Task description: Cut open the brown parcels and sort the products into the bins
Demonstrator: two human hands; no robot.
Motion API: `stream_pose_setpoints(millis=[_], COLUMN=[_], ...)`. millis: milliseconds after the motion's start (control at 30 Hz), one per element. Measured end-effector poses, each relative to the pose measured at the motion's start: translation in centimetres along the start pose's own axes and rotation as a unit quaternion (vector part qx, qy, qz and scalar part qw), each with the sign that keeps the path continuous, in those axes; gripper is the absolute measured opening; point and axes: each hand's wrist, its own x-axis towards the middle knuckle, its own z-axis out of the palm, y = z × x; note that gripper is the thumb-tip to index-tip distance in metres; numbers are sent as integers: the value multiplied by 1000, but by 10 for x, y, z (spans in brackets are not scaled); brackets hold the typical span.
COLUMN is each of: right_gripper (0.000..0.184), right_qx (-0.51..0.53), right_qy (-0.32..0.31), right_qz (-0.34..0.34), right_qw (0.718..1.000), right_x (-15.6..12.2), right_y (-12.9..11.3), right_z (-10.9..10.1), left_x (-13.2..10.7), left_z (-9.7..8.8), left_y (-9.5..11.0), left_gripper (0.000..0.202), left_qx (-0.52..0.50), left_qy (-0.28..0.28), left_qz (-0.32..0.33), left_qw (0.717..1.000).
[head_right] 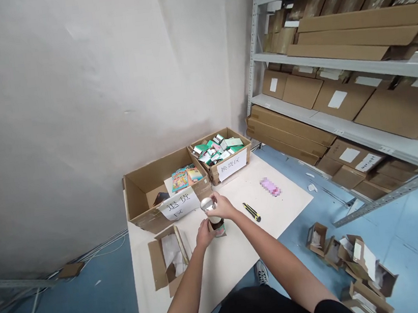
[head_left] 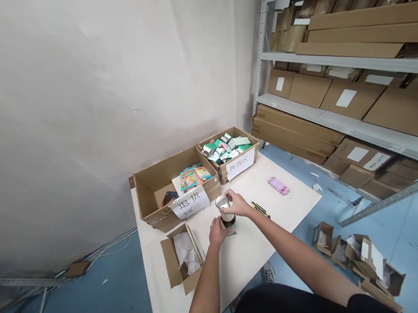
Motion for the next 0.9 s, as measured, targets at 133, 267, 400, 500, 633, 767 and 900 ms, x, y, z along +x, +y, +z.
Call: stream_pose_setpoints(millis=[133, 267, 400, 500, 633, 767, 900], right_gripper=[51, 53, 53, 57, 91, 132, 141], right_qx=[49, 129, 154, 238, 348, 346, 285], right_qy=[30, 68, 100, 62, -124, -156, -25], right_qz=[-37, -20, 19, -4, -8, 15, 4], right_qw=[998, 989, 983, 969, 929, 925, 958], right_x=[3, 3, 7, 8, 1, -10, -17], right_y=[-37, -49, -62, -65, -50, -38, -43], right_z=[-28, -24, -13, -16, -24, -15, -4], left_x=[-5, -17, -30, -30, -24, -23, -20], left_z=[-49, -109, -144, -161, -182, -194, -200], left_y=[19, 52, 106, 130, 130, 133, 148], left_gripper=[133, 112, 81, 72, 92, 109, 124], left_qx=[-36, -200, -261, -281, -436, -541, -531], left_qy=[-15, 102, 201, 235, 187, 70, 91], left_qz=[-3, 101, 138, 89, 82, 95, 106], left_qw=[999, 969, 934, 926, 877, 832, 836])
